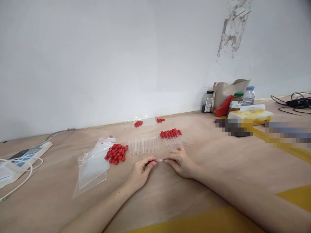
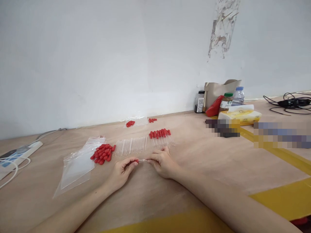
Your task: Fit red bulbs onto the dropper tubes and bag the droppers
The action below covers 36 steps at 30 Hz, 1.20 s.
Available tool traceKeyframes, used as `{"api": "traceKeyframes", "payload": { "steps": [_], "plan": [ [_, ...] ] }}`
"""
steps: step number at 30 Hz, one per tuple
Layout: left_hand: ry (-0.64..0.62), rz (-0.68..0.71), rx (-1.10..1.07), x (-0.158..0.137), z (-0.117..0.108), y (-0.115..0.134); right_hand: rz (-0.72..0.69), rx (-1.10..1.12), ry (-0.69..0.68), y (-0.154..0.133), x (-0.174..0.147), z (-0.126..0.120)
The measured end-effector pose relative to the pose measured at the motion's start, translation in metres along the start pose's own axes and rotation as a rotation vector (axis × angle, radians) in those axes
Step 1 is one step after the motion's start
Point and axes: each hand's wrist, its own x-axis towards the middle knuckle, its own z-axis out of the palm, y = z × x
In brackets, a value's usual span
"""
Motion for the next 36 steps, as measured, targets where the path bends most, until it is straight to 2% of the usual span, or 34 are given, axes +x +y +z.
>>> {"api": "traceKeyframes", "payload": {
  "steps": [9, 17, 21, 27, 30, 33, 36],
  "plan": [
    [-0.090, 0.219, 0.216, 0.000, -0.002, 0.002, -0.128, -0.193, 0.021, 0.003, -0.002, 0.001],
    [-0.144, 0.250, 0.226, -0.002, -0.002, 0.002, -0.066, -0.188, -0.040, -0.010, -0.002, 0.005],
    [-0.119, 0.272, 0.227, 0.002, -0.004, -0.002, -0.056, -0.224, -0.059, -0.011, 0.002, 0.004],
    [-0.009, 0.287, 0.245, 0.003, -0.010, -0.008, -0.100, -0.411, -0.047, -0.015, 0.007, -0.004],
    [0.018, 0.167, 0.277, 0.001, -0.012, -0.011, 0.048, -0.396, 0.016, -0.010, 0.006, -0.012],
    [-0.022, 0.075, 0.281, 0.000, -0.013, -0.013, 0.359, -0.300, 0.118, 0.008, 0.007, -0.021],
    [-0.064, 0.052, 0.274, 0.001, -0.013, -0.014, 0.682, -0.226, 0.194, 0.036, 0.012, -0.031]
  ]
}}
